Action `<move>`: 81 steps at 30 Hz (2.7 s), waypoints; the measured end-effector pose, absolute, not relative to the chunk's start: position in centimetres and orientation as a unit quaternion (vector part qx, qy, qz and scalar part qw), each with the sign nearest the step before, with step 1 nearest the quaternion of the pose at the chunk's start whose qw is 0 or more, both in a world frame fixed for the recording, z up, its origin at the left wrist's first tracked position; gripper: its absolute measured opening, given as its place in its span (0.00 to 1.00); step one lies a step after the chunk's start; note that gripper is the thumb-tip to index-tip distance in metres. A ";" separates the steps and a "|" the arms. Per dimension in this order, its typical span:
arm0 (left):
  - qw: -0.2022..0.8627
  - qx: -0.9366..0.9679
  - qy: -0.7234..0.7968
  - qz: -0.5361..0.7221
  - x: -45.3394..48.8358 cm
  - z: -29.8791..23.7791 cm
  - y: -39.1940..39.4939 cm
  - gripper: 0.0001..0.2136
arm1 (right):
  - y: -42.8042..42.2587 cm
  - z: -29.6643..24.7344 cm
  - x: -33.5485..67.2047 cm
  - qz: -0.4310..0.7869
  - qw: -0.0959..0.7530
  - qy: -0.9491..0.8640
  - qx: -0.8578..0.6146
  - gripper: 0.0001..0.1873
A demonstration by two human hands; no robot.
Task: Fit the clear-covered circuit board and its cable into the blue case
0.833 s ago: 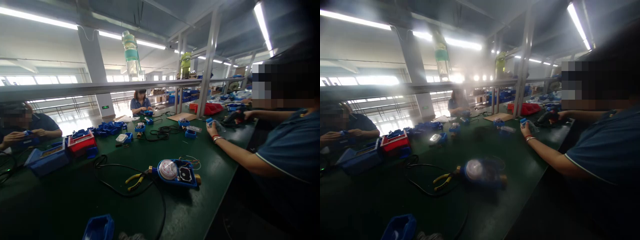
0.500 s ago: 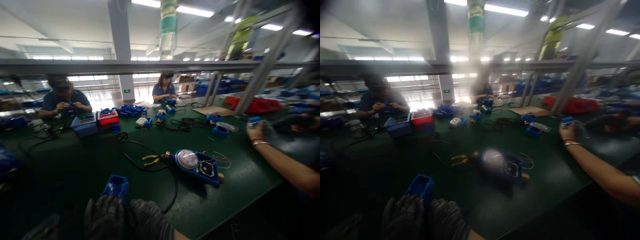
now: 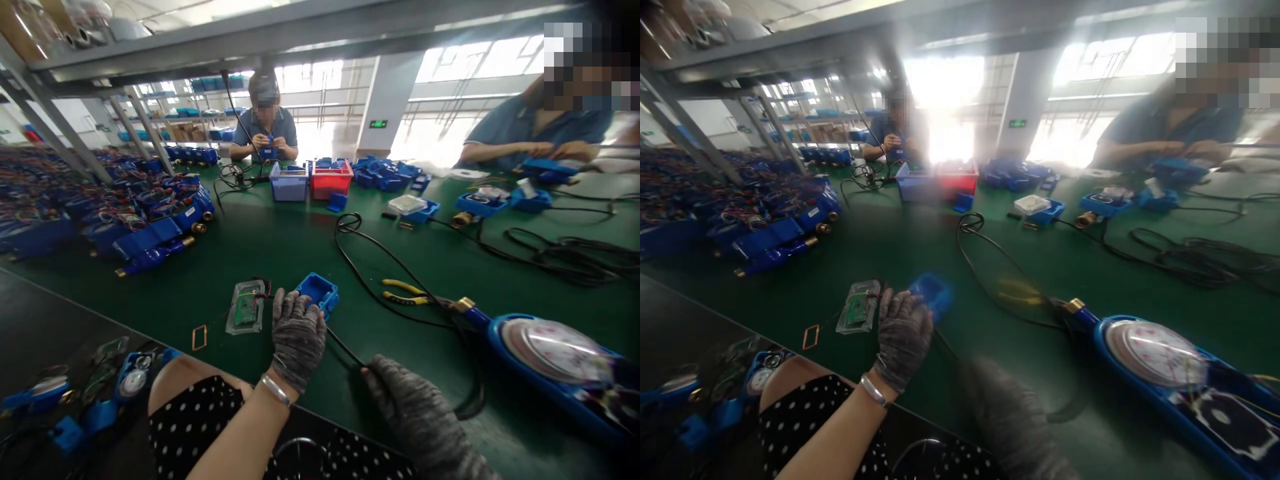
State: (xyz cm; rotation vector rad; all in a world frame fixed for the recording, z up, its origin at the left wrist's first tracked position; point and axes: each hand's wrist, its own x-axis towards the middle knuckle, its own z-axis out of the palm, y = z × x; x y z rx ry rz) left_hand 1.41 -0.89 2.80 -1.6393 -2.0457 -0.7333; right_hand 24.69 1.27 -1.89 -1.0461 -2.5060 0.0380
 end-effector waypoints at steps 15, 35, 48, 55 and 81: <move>0.107 -0.384 -0.863 -0.310 -8.3 5.2 -7.2 0.19 | 2.3 -2.6 27.1 -0.014 0.199 -0.917 -0.345 0.18; -0.120 -0.340 -0.904 -0.229 -8.1 6.4 -8.0 0.19 | 5.1 9.0 8.6 0.117 0.196 -0.932 -0.283 0.17; -0.009 -0.475 -0.770 -0.425 -8.9 8.0 -4.3 0.06 | 9.6 6.7 6.0 0.358 0.182 -0.863 -0.306 0.14; 0.098 -0.570 -0.736 -0.353 -10.9 10.1 -2.9 0.09 | 11.0 5.9 4.6 0.455 0.182 -0.821 -0.294 0.14; 0.091 -0.522 -0.753 -0.391 -11.1 9.7 -2.2 0.03 | 12.7 13.0 4.7 0.279 0.164 -0.885 -0.335 0.07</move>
